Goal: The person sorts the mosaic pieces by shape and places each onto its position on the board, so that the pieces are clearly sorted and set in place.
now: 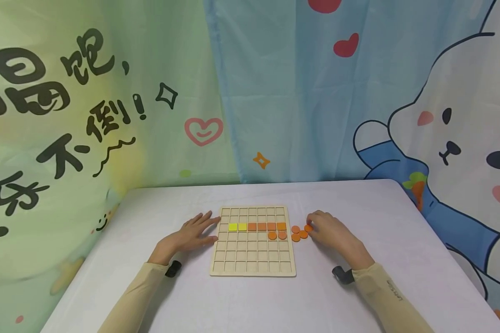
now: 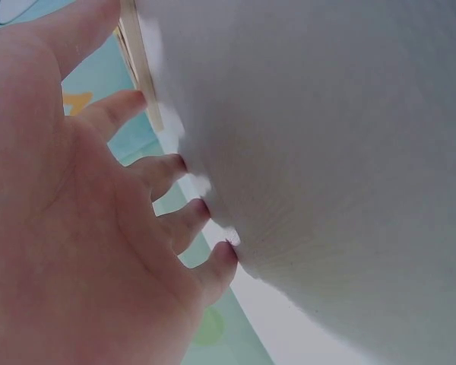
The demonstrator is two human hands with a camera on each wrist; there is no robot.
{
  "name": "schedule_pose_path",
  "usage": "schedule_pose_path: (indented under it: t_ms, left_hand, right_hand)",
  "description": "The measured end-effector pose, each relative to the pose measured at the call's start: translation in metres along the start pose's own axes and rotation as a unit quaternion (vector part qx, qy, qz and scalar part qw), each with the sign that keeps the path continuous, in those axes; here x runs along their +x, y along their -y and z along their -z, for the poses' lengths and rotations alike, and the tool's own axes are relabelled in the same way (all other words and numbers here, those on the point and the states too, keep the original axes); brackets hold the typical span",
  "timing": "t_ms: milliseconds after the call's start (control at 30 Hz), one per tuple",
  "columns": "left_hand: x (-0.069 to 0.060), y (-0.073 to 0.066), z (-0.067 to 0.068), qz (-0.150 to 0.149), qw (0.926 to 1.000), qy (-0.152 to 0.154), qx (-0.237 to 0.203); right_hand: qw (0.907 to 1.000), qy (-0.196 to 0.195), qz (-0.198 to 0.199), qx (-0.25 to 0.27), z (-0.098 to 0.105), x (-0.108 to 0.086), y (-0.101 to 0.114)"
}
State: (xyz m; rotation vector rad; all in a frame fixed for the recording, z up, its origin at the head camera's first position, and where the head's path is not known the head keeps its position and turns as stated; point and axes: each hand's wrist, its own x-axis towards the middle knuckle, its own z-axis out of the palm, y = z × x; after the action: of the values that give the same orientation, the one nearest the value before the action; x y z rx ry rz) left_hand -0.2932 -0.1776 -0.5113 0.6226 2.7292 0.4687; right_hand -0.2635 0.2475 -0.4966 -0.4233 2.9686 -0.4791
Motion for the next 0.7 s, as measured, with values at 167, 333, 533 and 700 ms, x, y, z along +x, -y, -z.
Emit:
schedule_pose_path:
  t_ms: [167,333,533,700]
  left_hand:
    - [0.0006,0.0002,0.0002,0.002,1.0,0.002,0.001]
    - [0.0015,0.0011,0.0,-0.001,1.0,0.0,0.005]
    - [0.0029,0.0028,-0.0017,-0.002,0.9999,-0.002,0.012]
    - [0.0024,0.0017,-0.0008,0.0,0.9999,-0.001,0.012]
  right_hand:
    - [1.0,0.0,-0.003,-0.006,-0.0001,0.0006,-0.0004]
    - [0.9999,-0.007,0.008,-0.004,0.0005,0.0001,-0.0001]
    - [0.9999,-0.004,0.013,-0.007,0.0029,-0.0007,0.0023]
    - [0.9999,-0.003,0.012,-0.011,0.0039,-0.0008,0.0027]
